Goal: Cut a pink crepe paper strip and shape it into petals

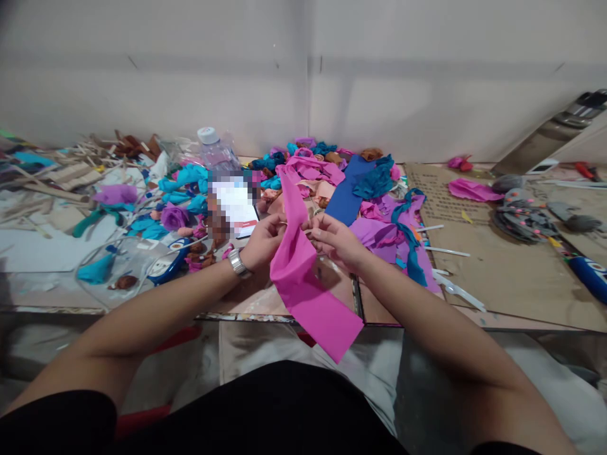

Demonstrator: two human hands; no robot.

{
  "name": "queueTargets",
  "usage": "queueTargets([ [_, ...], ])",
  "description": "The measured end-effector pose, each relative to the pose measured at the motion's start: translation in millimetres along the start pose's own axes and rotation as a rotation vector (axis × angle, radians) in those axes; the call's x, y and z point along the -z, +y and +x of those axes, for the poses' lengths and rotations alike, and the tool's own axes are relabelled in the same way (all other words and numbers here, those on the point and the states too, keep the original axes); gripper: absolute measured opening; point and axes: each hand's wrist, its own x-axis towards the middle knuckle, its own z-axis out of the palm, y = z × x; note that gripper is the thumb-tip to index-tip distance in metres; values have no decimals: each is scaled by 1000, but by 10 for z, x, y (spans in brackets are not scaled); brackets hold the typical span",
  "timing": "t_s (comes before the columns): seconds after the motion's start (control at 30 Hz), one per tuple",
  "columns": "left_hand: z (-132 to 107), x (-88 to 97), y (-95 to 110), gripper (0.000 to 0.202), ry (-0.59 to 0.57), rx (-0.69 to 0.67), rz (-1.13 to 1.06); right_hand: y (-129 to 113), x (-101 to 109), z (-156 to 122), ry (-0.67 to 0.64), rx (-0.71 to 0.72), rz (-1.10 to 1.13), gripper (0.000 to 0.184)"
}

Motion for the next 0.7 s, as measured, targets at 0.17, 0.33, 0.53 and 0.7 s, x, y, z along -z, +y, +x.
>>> queueTargets([
  [0.17, -33, 30, 66, 26, -72, -30, 62, 101, -79, 39, 188, -19, 57, 49],
  [0.33, -46, 15, 93, 24, -101, -23, -9, 156, -67, 80, 302, -13, 67, 54],
  [0.53, 33, 58, 19, 28, 78, -70, -112, 111, 37, 138, 478, 210, -80, 37],
  [0.7, 75, 122, 7, 25, 148, -104, -151, 32, 127, 184, 469, 361, -247, 26],
])
